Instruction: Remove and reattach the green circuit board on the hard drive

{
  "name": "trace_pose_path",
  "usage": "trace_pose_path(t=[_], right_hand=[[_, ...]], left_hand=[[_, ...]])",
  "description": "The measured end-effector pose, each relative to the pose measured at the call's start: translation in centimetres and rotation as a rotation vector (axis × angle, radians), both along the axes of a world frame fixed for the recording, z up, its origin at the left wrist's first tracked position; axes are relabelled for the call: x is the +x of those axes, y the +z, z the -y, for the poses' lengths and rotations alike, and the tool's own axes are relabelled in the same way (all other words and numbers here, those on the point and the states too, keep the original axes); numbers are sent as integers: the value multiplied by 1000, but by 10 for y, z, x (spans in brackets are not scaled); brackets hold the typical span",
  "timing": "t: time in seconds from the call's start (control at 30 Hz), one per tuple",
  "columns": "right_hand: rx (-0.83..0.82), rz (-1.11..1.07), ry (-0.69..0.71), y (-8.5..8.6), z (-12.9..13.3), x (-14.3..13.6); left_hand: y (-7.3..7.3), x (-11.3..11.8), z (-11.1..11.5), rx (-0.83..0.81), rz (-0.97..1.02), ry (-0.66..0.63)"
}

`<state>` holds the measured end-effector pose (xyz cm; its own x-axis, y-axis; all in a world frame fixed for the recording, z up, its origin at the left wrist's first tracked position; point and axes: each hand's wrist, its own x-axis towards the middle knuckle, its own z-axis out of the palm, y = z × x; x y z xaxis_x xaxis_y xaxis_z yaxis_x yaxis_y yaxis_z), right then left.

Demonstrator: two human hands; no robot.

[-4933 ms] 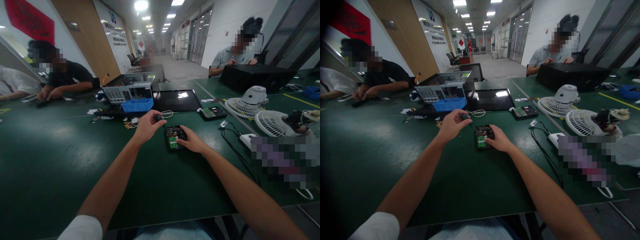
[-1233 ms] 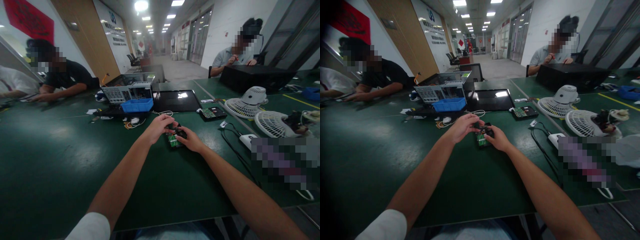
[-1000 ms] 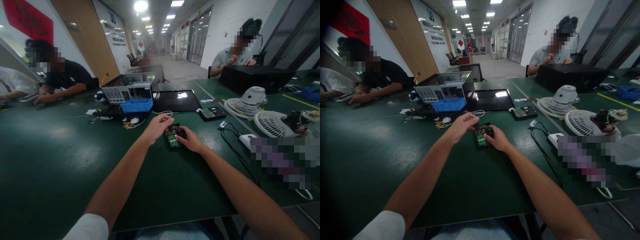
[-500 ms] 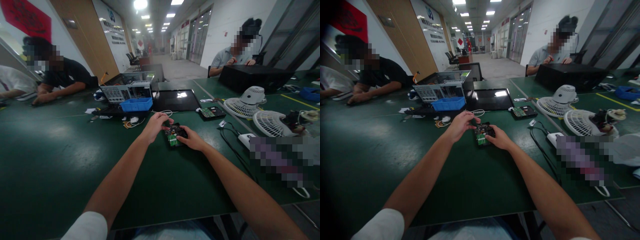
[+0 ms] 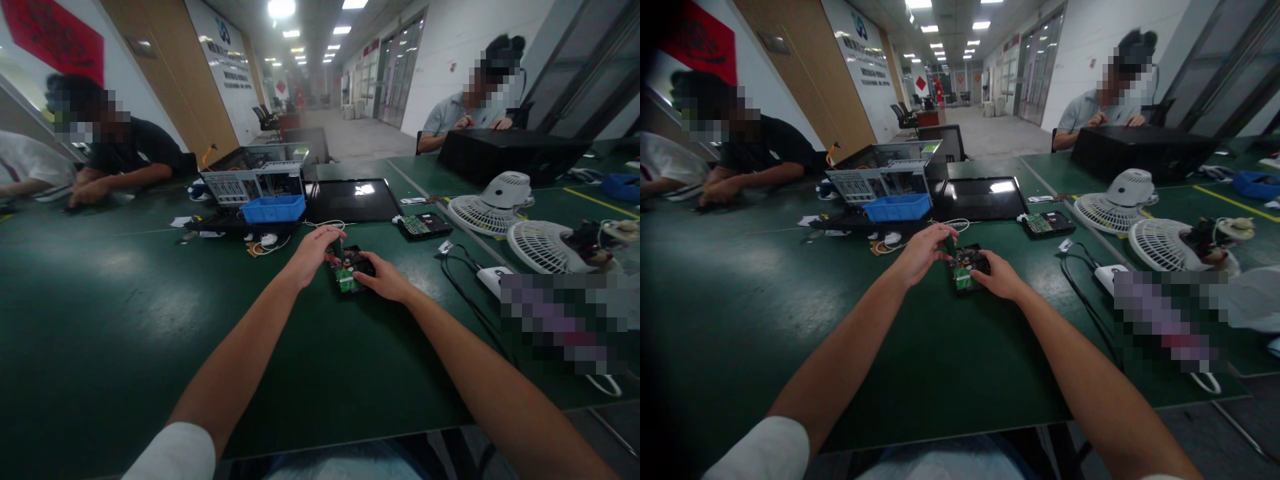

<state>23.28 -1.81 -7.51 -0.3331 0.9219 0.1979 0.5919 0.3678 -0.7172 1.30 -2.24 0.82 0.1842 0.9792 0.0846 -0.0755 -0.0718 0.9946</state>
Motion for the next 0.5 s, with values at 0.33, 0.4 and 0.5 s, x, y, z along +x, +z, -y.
trace_pose_path(t=[0.33,0.4,0.5], right_hand=[[2,-8,7,-2,-1,0],[3,-15,12,-3,-1,0],[3,-14,12,-4,-2,0]], left_hand=[[-8,10,5,-73,184,-123],[-8,12,6,-77,191,-125],[-8,14,5,-78,183,-103]])
